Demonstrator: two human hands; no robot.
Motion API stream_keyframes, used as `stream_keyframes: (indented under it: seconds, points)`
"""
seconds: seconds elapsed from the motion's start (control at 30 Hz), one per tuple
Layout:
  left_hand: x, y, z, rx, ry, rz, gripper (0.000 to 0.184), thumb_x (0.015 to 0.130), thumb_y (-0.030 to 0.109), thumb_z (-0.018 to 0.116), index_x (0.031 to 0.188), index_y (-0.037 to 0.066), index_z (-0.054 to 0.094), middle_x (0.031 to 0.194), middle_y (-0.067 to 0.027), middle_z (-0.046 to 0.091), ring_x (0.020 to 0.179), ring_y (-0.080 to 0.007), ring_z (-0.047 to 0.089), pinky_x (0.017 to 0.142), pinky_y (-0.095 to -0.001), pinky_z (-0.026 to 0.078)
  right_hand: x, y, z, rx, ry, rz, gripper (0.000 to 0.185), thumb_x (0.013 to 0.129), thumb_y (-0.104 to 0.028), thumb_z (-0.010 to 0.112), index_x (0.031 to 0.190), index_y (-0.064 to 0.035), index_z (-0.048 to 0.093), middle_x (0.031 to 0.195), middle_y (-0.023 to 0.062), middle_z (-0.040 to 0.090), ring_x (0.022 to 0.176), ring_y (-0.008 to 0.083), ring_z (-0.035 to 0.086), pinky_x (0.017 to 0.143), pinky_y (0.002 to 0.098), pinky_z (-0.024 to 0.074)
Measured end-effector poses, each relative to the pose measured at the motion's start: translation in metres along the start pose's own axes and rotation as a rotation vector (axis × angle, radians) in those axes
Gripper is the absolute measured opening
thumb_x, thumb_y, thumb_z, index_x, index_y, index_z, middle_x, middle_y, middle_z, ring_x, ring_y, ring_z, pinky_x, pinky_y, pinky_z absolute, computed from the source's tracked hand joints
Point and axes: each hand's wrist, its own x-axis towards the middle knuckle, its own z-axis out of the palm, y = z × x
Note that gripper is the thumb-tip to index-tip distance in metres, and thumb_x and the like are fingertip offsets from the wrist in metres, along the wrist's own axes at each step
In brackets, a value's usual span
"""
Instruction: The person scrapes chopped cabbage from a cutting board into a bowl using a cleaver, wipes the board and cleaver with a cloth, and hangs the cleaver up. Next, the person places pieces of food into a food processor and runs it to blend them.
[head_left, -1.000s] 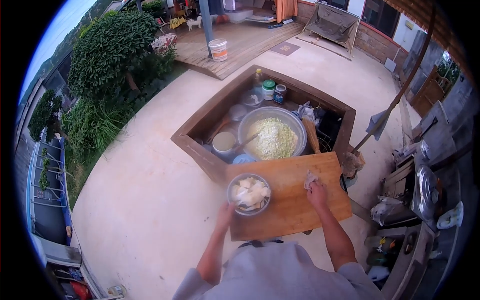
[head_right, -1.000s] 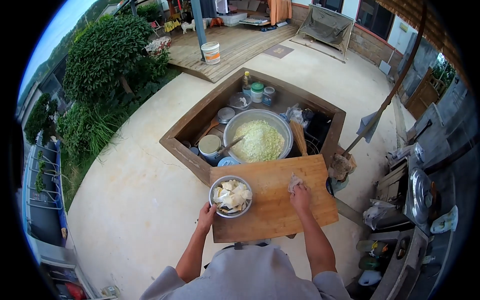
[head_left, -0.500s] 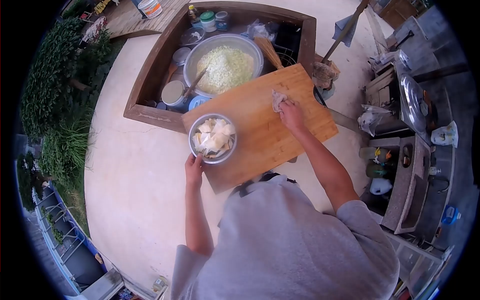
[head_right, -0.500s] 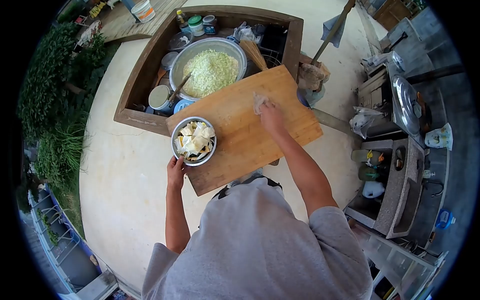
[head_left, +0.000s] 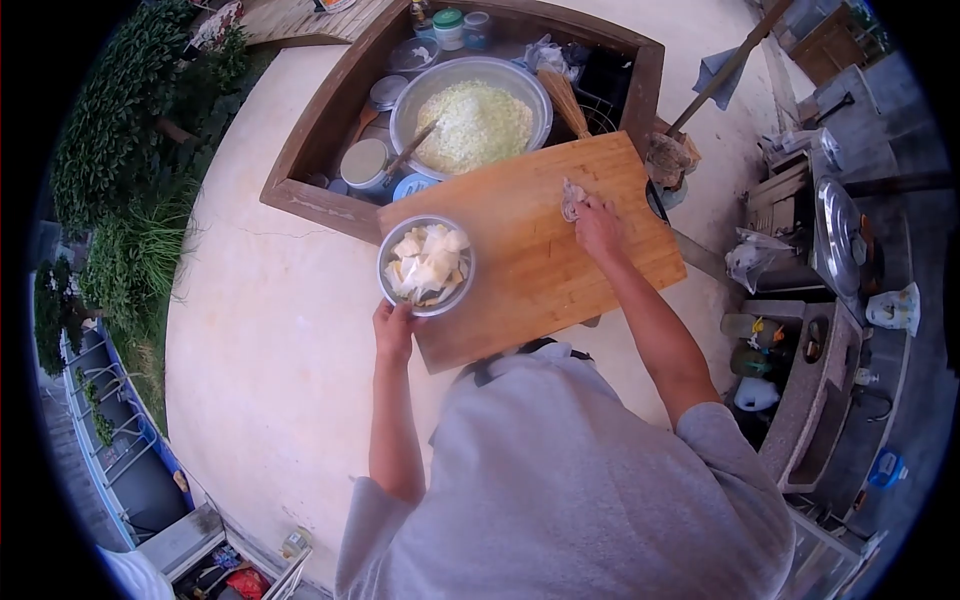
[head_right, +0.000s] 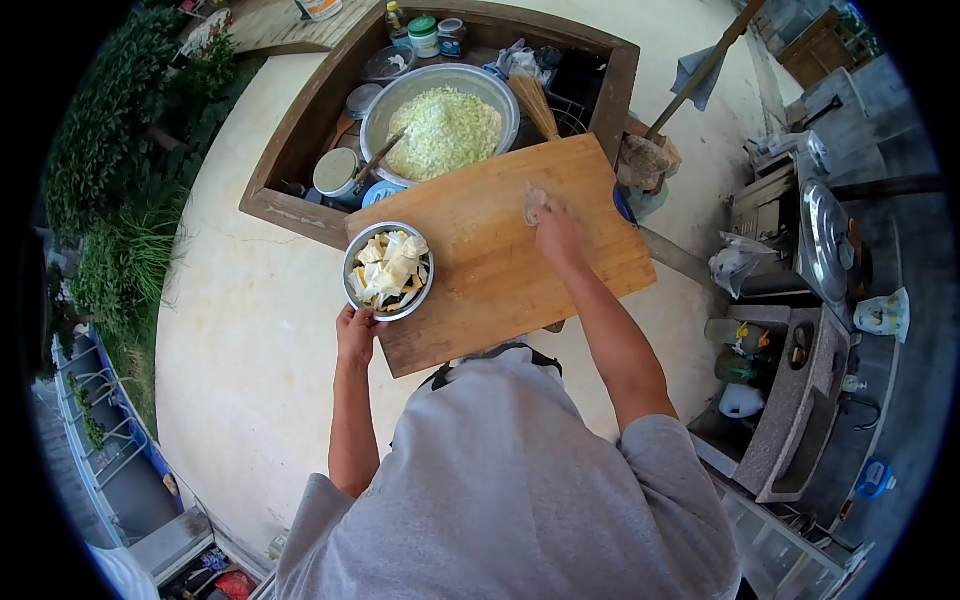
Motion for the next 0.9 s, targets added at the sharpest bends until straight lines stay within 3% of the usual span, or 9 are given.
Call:
stream_keyframes:
  seconds: [0.27,0.33,0.43,0.53,0.67,0.7,0.73,0.87,0.9]
  points:
    - [-0.045,0.027,-0.045,-0.209,0.261,0.130,0.023,0.094,0.001,0.051,0.117,0.000,0.056,0.105,-0.0118,0.068,0.085,-0.0183,0.070,0.075,-0.0317,0.062,-0.051,-0.077,0.001,0.247,-0.034,-0.108,0.023,0.079,-0.018,0.068,0.102,-0.0137,0.068,0.102,0.0059,0.062,0.096,0.0311,0.057,0.080,0.0430,0.0506]
    - [-0.050,0.025,-0.062,-0.200,0.304,0.134,0.026,0.093,-0.002,0.049,0.118,-0.006,0.054,0.112,-0.0155,0.064,0.096,-0.0235,0.068,0.081,-0.0353,0.062,-0.062,-0.102,0.000,0.344,-0.098,-0.093,0.024,0.080,-0.018,0.067,0.103,-0.0142,0.068,0.103,0.0070,0.061,0.097,0.0312,0.056,0.081,0.0433,0.0500]
    - [-0.056,0.016,-0.080,-0.207,0.347,0.131,0.026,0.093,-0.001,0.049,0.118,-0.006,0.054,0.111,-0.0151,0.064,0.094,-0.0226,0.068,0.080,-0.0345,0.062,-0.087,-0.130,0.001,0.407,-0.135,-0.254,0.024,0.083,-0.016,0.064,0.106,-0.0162,0.069,0.110,0.0055,0.061,0.099,0.0302,0.057,0.077,0.0444,0.0495]
    - [-0.067,0.008,-0.081,-0.219,0.384,0.124,0.026,0.092,-0.001,0.050,0.117,-0.006,0.054,0.110,-0.0152,0.064,0.093,-0.0227,0.068,0.078,-0.0339,0.062,-0.110,-0.154,0.000,0.206,-0.123,-0.501,0.027,0.084,-0.018,0.062,0.110,-0.0193,0.068,0.112,0.0044,0.060,0.100,0.0282,0.056,0.079,0.0417,0.0484]
    - [-0.082,-0.003,-0.082,-0.266,0.411,0.129,0.029,0.092,0.000,0.050,0.119,-0.008,0.053,0.113,-0.0176,0.062,0.095,-0.0248,0.068,0.078,-0.0345,0.063,-0.111,-0.163,0.021,0.312,-0.047,-1.024,0.030,0.083,-0.020,0.059,0.112,-0.0234,0.066,0.118,0.0020,0.059,0.103,0.0252,0.054,0.085,0.0383,0.0468]
    - [-0.085,-0.007,-0.078,-0.294,0.449,0.150,0.026,0.092,0.000,0.051,0.118,-0.002,0.056,0.104,-0.0126,0.067,0.080,-0.0199,0.070,0.068,-0.0317,0.063,-0.105,-0.167,0.024,0.291,-0.041,-1.132,0.030,0.083,-0.020,0.058,0.112,-0.0242,0.066,0.120,0.0015,0.059,0.104,0.0247,0.054,0.086,0.0378,0.0466]
    - [-0.091,-0.007,-0.077,-0.299,0.468,0.143,0.025,0.092,0.000,0.052,0.117,-0.003,0.056,0.104,-0.0125,0.067,0.079,-0.0196,0.070,0.068,-0.0319,0.063,-0.099,-0.172,0.026,0.270,-0.034,-1.237,0.030,0.083,-0.020,0.058,0.112,-0.0249,0.065,0.122,0.0010,0.058,0.105,0.0242,0.054,0.087,0.0372,0.0464]
    - [-0.117,-0.007,-0.068,-0.348,0.546,0.159,0.026,0.092,0.000,0.051,0.118,-0.002,0.055,0.103,-0.0126,0.068,0.081,-0.0198,0.070,0.070,-0.0325,0.063,-0.031,-0.206,0.062,0.296,0.057,-1.318,0.034,0.082,-0.018,0.058,0.114,-0.0259,0.066,0.122,-0.0002,0.058,0.105,0.0241,0.053,0.088,0.0373,0.0470]
    - [-0.126,-0.008,-0.067,-0.342,0.565,0.153,0.027,0.093,0.000,0.051,0.119,-0.001,0.055,0.104,-0.0127,0.068,0.081,-0.0192,0.071,0.069,-0.0322,0.063,-0.001,-0.212,0.075,0.288,0.108,-1.226,0.035,0.083,-0.018,0.058,0.116,-0.0255,0.066,0.121,0.0003,0.058,0.104,0.0249,0.053,0.088,0.0380,0.0475]
